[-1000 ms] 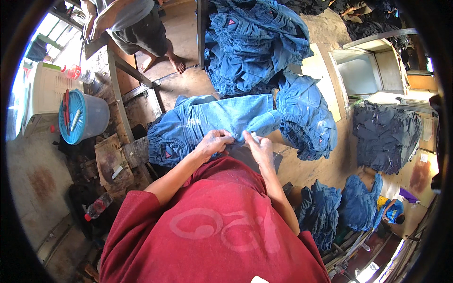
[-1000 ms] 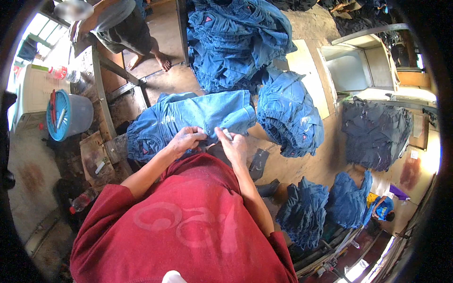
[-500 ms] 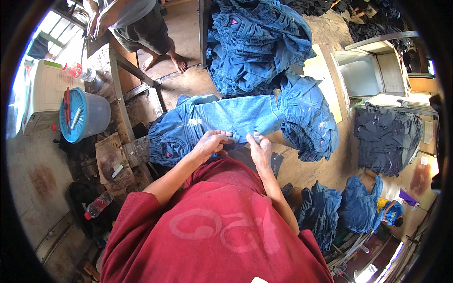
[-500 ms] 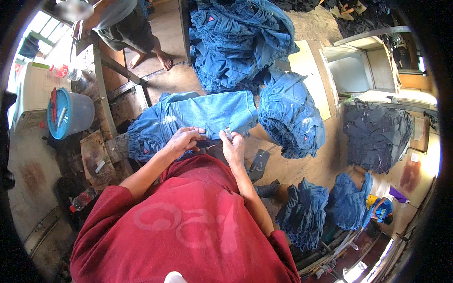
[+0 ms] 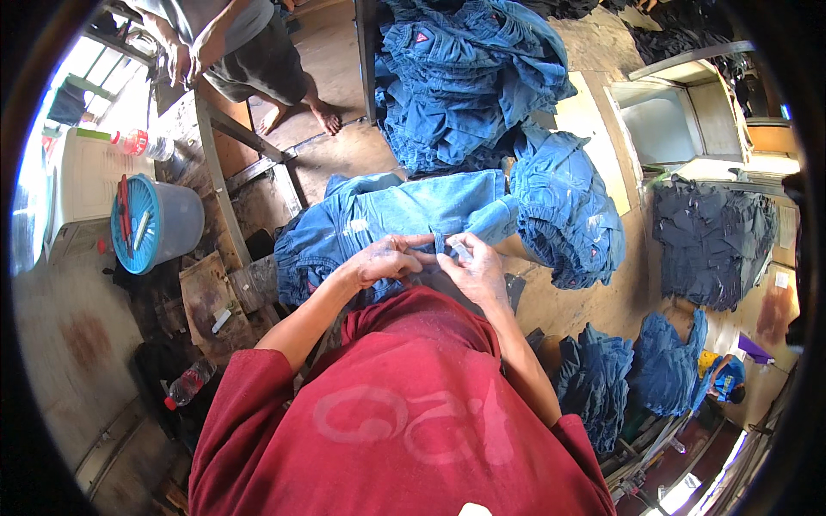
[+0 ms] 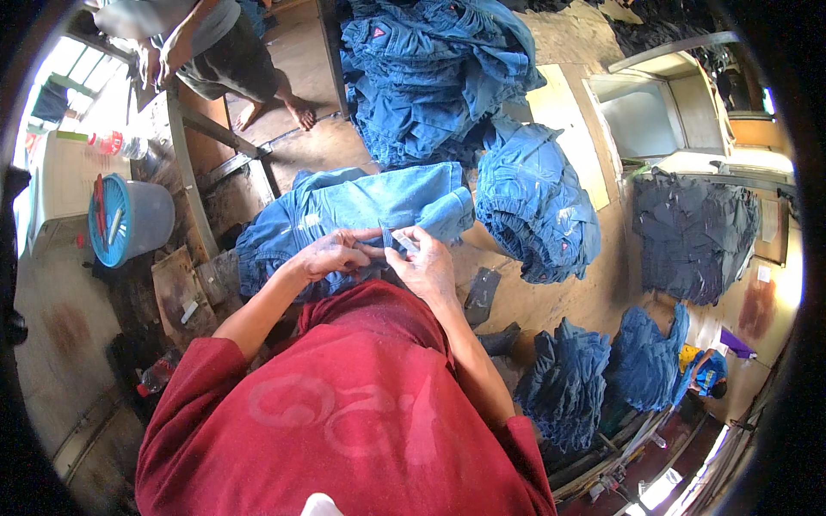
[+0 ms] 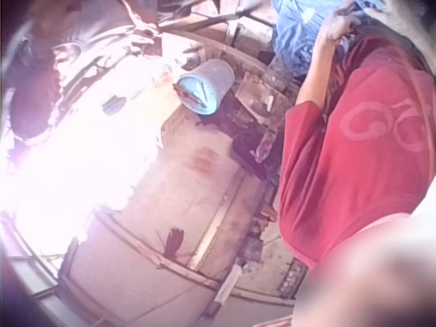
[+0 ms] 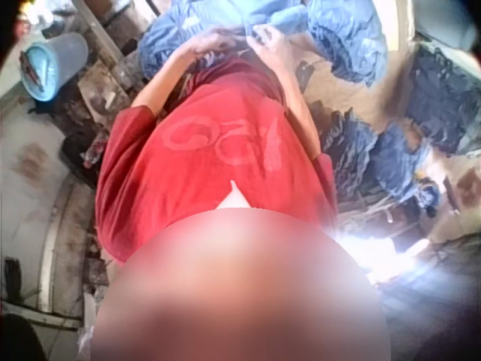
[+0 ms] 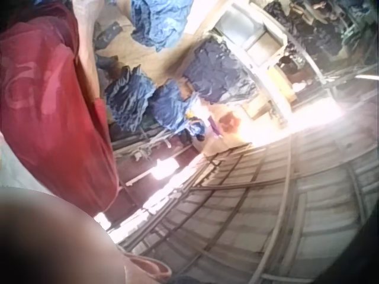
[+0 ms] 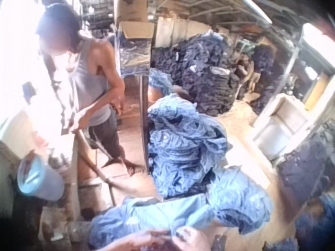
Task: The person repeatedly sews small metal pieces onto the hem of denim shorts using a needle and thread. They pick up a pair of shorts, stitch along the edge, and place the finished item on a growing pile. The process is repeated multiple times with different pairs of shorts.
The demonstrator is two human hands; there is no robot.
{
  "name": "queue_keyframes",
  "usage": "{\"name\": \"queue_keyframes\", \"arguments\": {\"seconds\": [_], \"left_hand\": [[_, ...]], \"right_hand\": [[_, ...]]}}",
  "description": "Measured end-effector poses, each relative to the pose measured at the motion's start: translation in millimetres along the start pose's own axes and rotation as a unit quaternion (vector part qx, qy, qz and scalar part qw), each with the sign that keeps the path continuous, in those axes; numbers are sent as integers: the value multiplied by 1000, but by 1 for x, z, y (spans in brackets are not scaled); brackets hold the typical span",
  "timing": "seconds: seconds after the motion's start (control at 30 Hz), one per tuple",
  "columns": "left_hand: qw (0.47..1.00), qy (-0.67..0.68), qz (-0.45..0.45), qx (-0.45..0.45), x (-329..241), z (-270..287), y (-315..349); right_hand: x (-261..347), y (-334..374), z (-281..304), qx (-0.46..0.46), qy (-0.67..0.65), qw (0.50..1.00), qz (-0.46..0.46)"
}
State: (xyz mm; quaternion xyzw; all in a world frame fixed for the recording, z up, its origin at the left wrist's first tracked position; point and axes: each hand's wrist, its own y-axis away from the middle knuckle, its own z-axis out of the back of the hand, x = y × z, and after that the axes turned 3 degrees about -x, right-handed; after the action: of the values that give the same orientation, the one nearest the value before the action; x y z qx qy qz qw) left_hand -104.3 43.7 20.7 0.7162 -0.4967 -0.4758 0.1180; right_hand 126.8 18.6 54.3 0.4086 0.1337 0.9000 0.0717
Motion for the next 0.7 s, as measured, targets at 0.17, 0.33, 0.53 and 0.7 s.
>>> {"name": "queue_keyframes", "arguments": {"seconds": [0.17, 0.33, 0.53, 0.7], "left_hand": [[997, 5, 6, 71, -7, 13, 4], [996, 19, 6, 81, -11, 9, 3], [875, -368, -163, -269, -31, 69, 22], [721, -538, 247, -361, -18, 211, 56]], "right_hand": [[3, -16, 15, -95, 50, 994, 15], [5, -5, 4, -35, 52, 995, 73], [-47, -21, 36, -153, -122, 981, -7], [-90, -14, 63, -159, -286, 928, -179]]}}
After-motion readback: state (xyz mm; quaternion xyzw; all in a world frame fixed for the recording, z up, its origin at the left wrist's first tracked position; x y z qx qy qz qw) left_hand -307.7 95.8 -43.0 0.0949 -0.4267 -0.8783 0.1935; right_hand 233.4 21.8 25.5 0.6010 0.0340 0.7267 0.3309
